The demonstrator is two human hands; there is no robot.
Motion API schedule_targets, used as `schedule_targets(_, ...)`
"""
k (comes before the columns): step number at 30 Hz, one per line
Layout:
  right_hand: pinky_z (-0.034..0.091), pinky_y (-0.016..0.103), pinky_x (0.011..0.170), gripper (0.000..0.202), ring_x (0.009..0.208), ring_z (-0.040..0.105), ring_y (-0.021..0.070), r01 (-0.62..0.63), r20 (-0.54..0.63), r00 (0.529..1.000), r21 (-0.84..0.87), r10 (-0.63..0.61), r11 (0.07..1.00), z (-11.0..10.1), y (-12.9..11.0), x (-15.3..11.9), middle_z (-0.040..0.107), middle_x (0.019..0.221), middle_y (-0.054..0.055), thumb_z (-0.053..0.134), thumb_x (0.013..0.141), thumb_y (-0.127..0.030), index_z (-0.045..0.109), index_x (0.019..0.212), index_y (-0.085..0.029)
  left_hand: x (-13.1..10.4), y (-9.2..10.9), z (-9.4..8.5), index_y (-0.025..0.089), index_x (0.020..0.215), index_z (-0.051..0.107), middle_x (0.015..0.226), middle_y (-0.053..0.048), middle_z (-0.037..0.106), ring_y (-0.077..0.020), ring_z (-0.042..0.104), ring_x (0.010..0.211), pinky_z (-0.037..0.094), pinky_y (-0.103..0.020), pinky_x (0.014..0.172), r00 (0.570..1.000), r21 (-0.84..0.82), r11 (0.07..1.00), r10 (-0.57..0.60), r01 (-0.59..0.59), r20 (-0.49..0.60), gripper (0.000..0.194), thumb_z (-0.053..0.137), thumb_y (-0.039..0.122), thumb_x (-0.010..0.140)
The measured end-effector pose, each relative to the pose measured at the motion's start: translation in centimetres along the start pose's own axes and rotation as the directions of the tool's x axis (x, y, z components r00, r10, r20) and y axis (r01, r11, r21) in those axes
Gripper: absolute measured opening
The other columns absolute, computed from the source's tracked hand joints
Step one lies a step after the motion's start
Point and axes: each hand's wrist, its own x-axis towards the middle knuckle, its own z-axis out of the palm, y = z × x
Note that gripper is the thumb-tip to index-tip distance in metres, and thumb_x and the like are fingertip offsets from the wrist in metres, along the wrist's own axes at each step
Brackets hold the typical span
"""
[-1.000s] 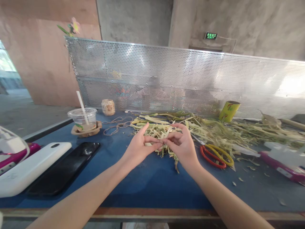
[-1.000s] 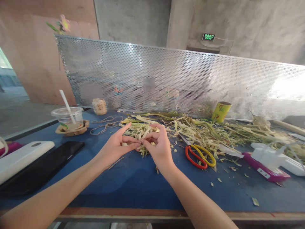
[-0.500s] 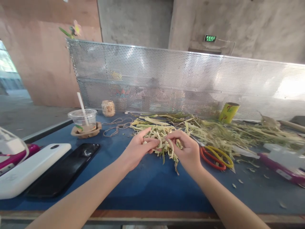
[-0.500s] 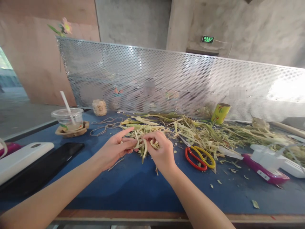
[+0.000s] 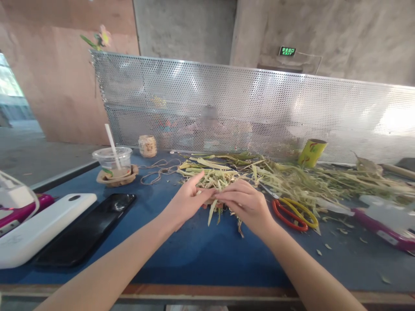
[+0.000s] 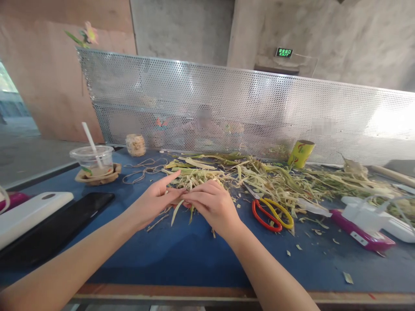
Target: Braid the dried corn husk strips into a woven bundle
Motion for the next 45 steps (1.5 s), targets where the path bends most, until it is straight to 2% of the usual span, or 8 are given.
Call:
schedule_targets(3, 0.051, 0.030, 0.068, 0.016, 0.074, 0.060, 0.0151, -0.078, 0.027, 0.997, 0.019, 0.077, 0.997, 0.1, 0.1, -0.1, 0.065, 0.081, 0.005, 0.054, 0.082, -0.016, 0.068, 0.080, -0.023, -0.2, 0.2, 0.0, 0.015, 0.142, 0.015, 0.078, -0.010, 0.069, -0.0245, 0.062, 0.077, 0.041, -0.030, 0.064, 0.999, 0.054, 0.998, -0.035, 0.035, -0.002, 0.086, 0.061, 0.040, 0.074)
schedule_targets(11, 0.050, 0.023, 0.054, 0.011, 0.065, 0.058, 0.0113, -0.285, 0.218, 0.946, 0.202, 0.241, 0.937, -1.0, -0.3, 0.5, 0.057, 0.075, 0.002, 0.060, 0.077, -0.016, 0.069, 0.073, -0.022, -0.6, 1.0, -0.4, 0.014, 0.142, 0.005, 0.091, -0.014, 0.071, -0.0249, 0.064, 0.088, 0.044, -0.032, 0.073, 0.963, 0.080, 0.997, -0.001, -0.022, 0.271, 0.096, 0.068, 0.026, 0.070)
schedule_targets(18, 0.053, 0.025, 0.061, 0.025, 0.066, 0.059, 0.0119, -0.387, 0.307, 0.899, 0.219, 0.314, 0.896, -1.9, -0.7, 0.8, 0.062, 0.074, 0.001, 0.054, 0.078, -0.011, 0.064, 0.098, -0.023, -0.3, 0.4, -0.4, 0.017, 0.141, -0.001, 0.095, -0.012, 0.071, -0.0246, 0.065, 0.090, 0.044, -0.040, 0.085, 0.952, 0.075, 0.996, 0.017, -0.042, 0.305, 0.104, 0.071, 0.021, 0.066)
schedule_targets(24, 0.050, 0.031, 0.074, 0.014, 0.082, 0.055, 0.0148, -0.267, 0.291, 0.928, 0.077, 0.234, 0.961, -2.0, -0.6, 1.6, 0.054, 0.085, 0.004, 0.062, 0.077, -0.019, 0.068, 0.087, -0.025, -0.4, -0.1, 0.1, 0.015, 0.141, -0.005, 0.085, -0.012, 0.072, -0.0265, 0.067, 0.085, 0.047, -0.042, 0.083, 0.966, 0.171, 0.984, 0.001, -0.047, 0.259, 0.111, 0.073, 0.025, 0.064)
schedule_targets(28, 0.044, 0.037, 0.086, 0.016, 0.096, 0.052, 0.0174, -0.161, 0.448, 0.886, 0.050, 0.122, 0.986, -2.0, -1.0, 3.1, 0.055, 0.097, 0.004, 0.063, 0.077, -0.022, 0.067, 0.091, -0.028, -0.4, -0.6, 0.4, 0.026, 0.141, -0.006, 0.107, -0.012, 0.065, -0.0274, 0.065, 0.089, 0.052, -0.041, 0.076, 0.980, 0.107, 0.993, 0.020, -0.042, 0.198, 0.122, 0.079, 0.020, 0.054)
schedule_targets(31, 0.041, 0.037, 0.089, 0.010, 0.095, 0.053, 0.0163, -0.106, 0.492, 0.869, 0.078, 0.055, 0.991, -1.8, -1.3, 3.8, 0.059, 0.094, 0.003, 0.061, 0.078, -0.018, 0.066, 0.085, -0.024, -0.5, -0.5, 0.6, 0.025, 0.137, -0.020, 0.100, -0.010, 0.066, -0.0265, 0.065, 0.087, 0.052, -0.041, 0.076, 0.977, 0.054, 0.998, 0.025, -0.037, 0.212, 0.129, 0.078, 0.018, 0.055)
schedule_targets(34, 0.041, 0.035, 0.089, 0.008, 0.092, 0.055, 0.0155, -0.073, 0.457, 0.889, 0.110, 0.015, 0.991, -1.6, -1.1, 3.7, 0.062, 0.090, 0.003, 0.061, 0.078, -0.015, 0.064, 0.083, -0.021, -0.9, 0.0, 0.6, 0.019, 0.136, -0.025, 0.082, -0.007, 0.068, -0.0268, 0.066, 0.083, 0.051, -0.042, 0.077, 0.976, 0.118, 0.992, 0.009, -0.035, 0.219, 0.130, 0.078, 0.019, 0.056)
schedule_targets(45, 0.049, 0.026, 0.071, 0.008, 0.076, 0.058, 0.0128, -0.086, 0.305, 0.952, 0.313, -0.015, 0.946, -0.6, -0.1, 2.4, 0.059, 0.081, 0.004, 0.060, 0.076, -0.012, 0.064, 0.072, -0.018, -1.1, 0.1, 0.4, 0.023, 0.132, -0.031, 0.077, -0.004, 0.068, -0.0268, 0.066, 0.079, 0.049, -0.044, 0.074, 0.957, 0.126, 0.992, -0.037, 0.000, 0.287, 0.134, 0.079, 0.022, 0.056)
